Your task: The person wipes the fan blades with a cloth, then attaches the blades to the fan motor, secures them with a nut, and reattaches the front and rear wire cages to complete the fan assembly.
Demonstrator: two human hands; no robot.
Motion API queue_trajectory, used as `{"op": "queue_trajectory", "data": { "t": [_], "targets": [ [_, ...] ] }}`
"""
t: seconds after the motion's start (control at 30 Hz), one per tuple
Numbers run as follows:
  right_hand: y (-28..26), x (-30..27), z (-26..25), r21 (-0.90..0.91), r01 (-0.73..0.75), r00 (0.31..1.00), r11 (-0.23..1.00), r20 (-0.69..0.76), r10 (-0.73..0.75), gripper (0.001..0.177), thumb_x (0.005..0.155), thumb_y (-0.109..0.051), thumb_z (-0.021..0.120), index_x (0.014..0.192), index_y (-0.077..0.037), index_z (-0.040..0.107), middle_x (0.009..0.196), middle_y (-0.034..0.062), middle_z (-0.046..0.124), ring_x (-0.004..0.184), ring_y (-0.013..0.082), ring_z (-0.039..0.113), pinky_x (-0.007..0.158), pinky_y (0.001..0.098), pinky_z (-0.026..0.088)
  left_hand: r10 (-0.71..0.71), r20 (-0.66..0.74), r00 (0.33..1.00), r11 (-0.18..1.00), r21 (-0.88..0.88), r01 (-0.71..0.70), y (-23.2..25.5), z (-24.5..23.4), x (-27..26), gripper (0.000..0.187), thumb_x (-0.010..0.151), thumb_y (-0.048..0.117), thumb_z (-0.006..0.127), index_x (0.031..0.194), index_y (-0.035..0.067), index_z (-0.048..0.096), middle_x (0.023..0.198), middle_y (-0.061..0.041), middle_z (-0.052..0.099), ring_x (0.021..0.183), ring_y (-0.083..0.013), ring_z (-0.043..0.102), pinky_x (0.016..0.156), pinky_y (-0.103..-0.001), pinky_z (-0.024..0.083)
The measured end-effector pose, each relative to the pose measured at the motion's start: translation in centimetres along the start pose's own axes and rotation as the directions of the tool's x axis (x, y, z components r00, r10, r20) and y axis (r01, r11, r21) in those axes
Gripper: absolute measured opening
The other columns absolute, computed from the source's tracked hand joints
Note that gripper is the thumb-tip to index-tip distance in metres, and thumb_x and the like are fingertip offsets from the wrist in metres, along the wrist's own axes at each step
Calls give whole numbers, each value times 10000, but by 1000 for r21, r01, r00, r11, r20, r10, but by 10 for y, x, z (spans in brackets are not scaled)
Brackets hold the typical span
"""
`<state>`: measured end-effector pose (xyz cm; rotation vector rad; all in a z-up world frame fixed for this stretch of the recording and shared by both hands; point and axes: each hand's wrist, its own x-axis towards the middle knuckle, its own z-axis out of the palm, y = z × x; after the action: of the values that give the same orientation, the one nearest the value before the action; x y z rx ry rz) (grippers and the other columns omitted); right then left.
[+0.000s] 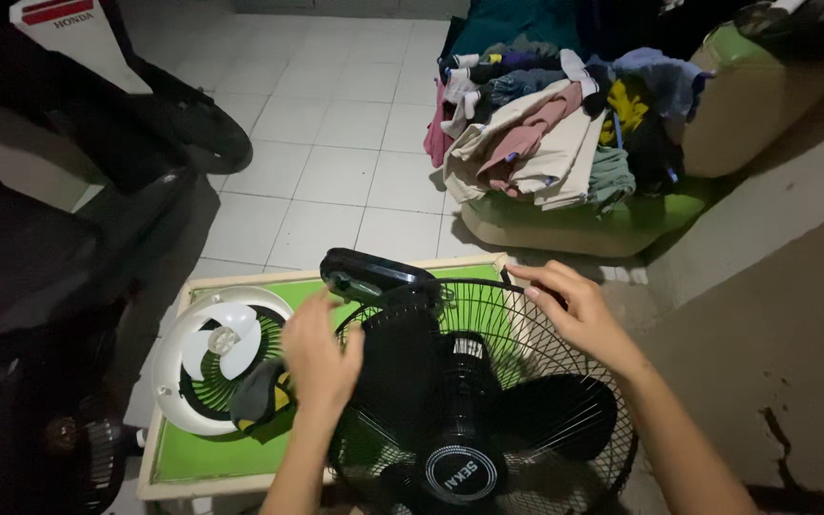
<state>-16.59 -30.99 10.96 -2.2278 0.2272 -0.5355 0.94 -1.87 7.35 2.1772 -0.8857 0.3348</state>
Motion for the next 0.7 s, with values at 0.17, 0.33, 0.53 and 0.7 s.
{"op": "queue_trajectory", "data": {
  "t": [0.17,0.33,0.53,0.7],
  "targets": [
    [3,-2,-3,-5,23,1000,1000,1,-23,353,963,-122,623,1307,-96,699,806,29,579,721,130,523,666,284,446,124,288,950,859,-510,43,70,38,56,389,909,264,609,1244,65,616,1164,-138,705,1042,-298,693,914,-399,523],
    [7,-5,-7,-13,2,1000,1000,10,-2,361,955,-125,625,1309,-96,689,807,30,572,724,136,510,666,292,447,115,617,778,971,-235,43,103,59,86,264,895,357,629,1068,167,688,1077,-73,757,1035,-289,700,854,-410,519],
    [13,-7,-5,21,1,1000,1000,3,-1,366,963,-120,621,1321,-100,693,790,35,565,736,139,496,704,280,446,77,453,888,992,-123,-24,102,64,77,280,811,396,714,902,132,693,1032,-67,657,994,-292,662,799,-420,517],
    [14,-8,-4,-17,18,1000,1000,3,-18,382,958,-122,634,1334,-106,701,793,44,530,753,141,486,702,284,434,136,448,884,972,-233,-32,95,66,79,276,833,415,700,819,140,706,1008,-13,673,951,-269,663,766,-401,506]
  ]
}}
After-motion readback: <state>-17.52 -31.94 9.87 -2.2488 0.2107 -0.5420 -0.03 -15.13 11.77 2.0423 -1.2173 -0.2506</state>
